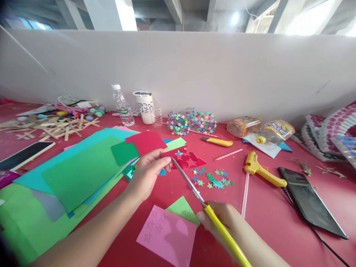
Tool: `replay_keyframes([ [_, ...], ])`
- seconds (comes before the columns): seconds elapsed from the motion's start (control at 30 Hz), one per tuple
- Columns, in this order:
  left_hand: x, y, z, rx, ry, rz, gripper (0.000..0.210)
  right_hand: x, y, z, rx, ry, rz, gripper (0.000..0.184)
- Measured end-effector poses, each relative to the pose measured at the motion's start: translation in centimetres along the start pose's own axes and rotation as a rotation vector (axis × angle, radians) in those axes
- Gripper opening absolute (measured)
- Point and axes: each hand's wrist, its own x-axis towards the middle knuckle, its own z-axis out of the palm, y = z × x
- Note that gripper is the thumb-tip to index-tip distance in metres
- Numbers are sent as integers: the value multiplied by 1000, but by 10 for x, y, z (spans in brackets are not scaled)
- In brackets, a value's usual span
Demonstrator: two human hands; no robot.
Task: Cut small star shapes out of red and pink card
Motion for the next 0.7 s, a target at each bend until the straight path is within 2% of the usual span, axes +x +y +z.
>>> replay_keyframes([
  [0.13, 0, 0, -1, 11, 32, 26, 15, 0, 3, 1, -9, -1, -2, 62],
  [0.23, 1, 0, -1, 13, 66, 46, 14, -2, 4, 3, -10, 49, 14, 71],
  [0.37, 0, 0, 0, 5, 41, 48, 13, -3, 0, 5, 37, 68, 23, 83],
  [0.47, -2, -1, 1, 10, 2, 52, 15, -6, 0, 4, 105, 53, 13, 76],
  [0.57, -3, -2, 1, 10, -16, 59, 16, -8, 8, 3, 144, 94, -18, 67],
  [0.7, -6, -4, 5, -16, -31, 39, 15, -5, 26, 6, 198, 104, -58, 68],
])
